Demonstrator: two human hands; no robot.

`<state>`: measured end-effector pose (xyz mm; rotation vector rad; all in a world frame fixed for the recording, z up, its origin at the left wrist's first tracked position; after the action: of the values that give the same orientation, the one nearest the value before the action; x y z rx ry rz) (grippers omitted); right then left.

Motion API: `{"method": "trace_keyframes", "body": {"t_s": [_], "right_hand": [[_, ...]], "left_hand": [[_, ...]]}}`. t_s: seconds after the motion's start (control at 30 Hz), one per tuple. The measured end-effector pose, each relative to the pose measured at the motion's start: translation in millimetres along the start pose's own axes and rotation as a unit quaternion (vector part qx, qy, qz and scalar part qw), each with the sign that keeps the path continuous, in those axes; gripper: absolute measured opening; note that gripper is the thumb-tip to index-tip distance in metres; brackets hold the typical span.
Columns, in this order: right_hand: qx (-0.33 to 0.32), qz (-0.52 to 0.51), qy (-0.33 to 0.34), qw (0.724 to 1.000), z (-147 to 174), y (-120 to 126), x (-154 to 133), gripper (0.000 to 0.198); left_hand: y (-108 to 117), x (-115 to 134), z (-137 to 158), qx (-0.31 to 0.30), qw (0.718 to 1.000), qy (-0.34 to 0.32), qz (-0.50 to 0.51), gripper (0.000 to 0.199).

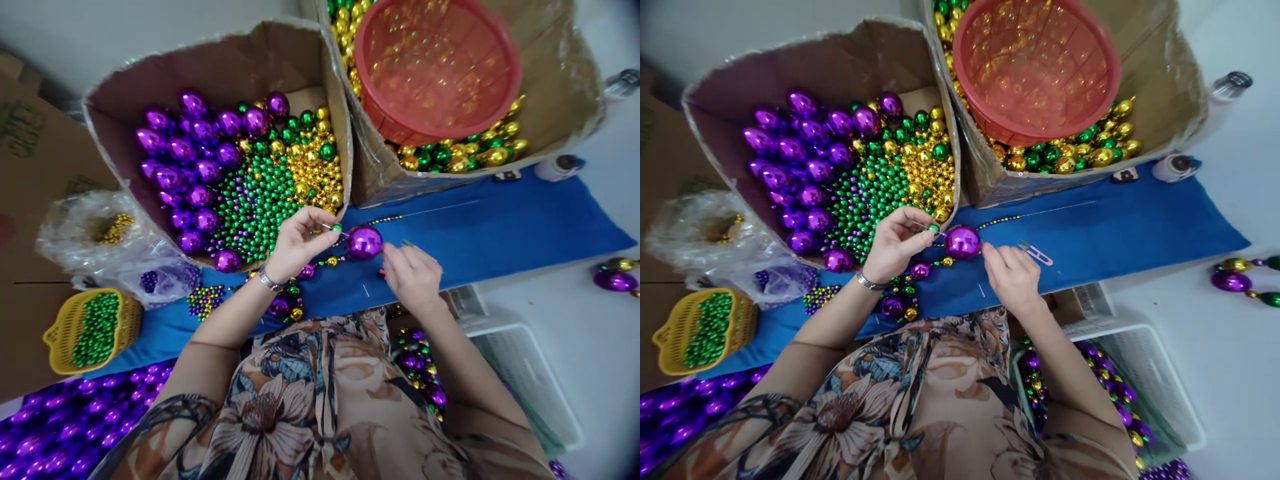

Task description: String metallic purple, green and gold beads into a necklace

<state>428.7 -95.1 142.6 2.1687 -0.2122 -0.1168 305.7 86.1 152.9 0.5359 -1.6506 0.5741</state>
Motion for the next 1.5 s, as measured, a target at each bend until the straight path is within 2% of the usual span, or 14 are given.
{"method": "trace_keyframes", "body": {"t_s": [0.13, 0.23, 0.37, 0.47, 0.53, 0.63, 0.7, 0.8, 0.97, 1.03, 1.1, 1.2, 1.3, 1.5], "right_hand": [[-0.019, -0.106, -0.034, 0.994, 25.8, -23.1, -17.4, 0.019], [-0.083, -0.174, -0.089, 0.977, 54.4, -57.4, -31.4, 0.021], [-0.225, -0.160, -0.153, 0.949, 83.6, -91.4, -32.6, 0.023], [-0.298, -0.127, -0.154, 0.933, 85.5, -87.7, -22.8, 0.030], [-0.276, -0.150, -0.153, 0.937, 74.1, -73.8, -17.5, 0.034], [-0.189, -0.237, -0.140, 0.943, 50.4, -54.9, -20.5, 0.037], [-0.159, -0.280, -0.113, 0.940, 39.5, -52.3, -28.9, 0.036], [-0.154, -0.307, -0.090, 0.935, 34.7, -58.6, -37.7, 0.032], [-0.145, -0.378, -0.149, 0.902, 37.6, -58.5, -27.9, 0.030], [-0.147, -0.423, -0.211, 0.869, 39.8, -56.5, -20.6, 0.030], [-0.152, -0.472, -0.276, 0.824, 43.5, -56.2, -15.8, 0.032], [-0.146, -0.528, -0.336, 0.766, 48.9, -55.3, -12.9, 0.036], [-0.136, -0.541, -0.353, 0.751, 51.9, -51.7, -11.3, 0.036], [-0.143, -0.543, -0.322, 0.762, 47.2, -41.8, -10.0, 0.037]], "left_hand": [[-4.5, -13.5, 18.3, -0.021, 0.999, 0.029, -0.017, 0.022], [-6.2, -36.0, 34.5, -0.036, 0.996, 0.030, -0.077, 0.020], [-16.0, -62.5, 54.1, -0.069, 0.978, -0.037, -0.195, 0.018], [-24.6, -59.6, 61.0, -0.093, 0.956, -0.091, -0.264, 0.016], [-27.1, -44.6, 59.9, -0.099, 0.950, -0.122, -0.269, 0.015], [-25.6, -16.5, 52.4, -0.090, 0.954, -0.150, -0.241, 0.012], [-22.9, -4.0, 46.3, -0.080, 0.961, -0.142, -0.222, 0.012], [-18.9, -0.6, 41.1, -0.067, 0.975, -0.101, -0.187, 0.012], [-21.5, -30.3, 45.1, -0.072, 0.989, -0.048, -0.124, 0.022], [-33.9, -48.2, 49.0, -0.135, 0.974, -0.060, -0.174, 0.042], [-49.2, -65.8, 53.2, -0.205, 0.945, -0.082, -0.241, 0.066], [-63.5, -86.8, 54.2, -0.228, 0.926, -0.080, -0.291, 0.085], [-73.1, -99.3, 53.5, -0.235, 0.919, -0.084, -0.305, 0.079], [-89.1, -108.9, 55.3, -0.300, 0.873, -0.145, -0.357, 0.032]]}}
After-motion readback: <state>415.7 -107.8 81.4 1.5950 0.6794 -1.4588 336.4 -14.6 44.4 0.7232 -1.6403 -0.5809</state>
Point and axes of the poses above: each hand's wrist, its own z-axis away from the middle knuckle, its own y-axis out of the back of the hand, x = y × z, the point moved 5 cm from there along -z, towards the middle knuckle, and after that the axes turned 1 degree about y, right-handed, at the moved point
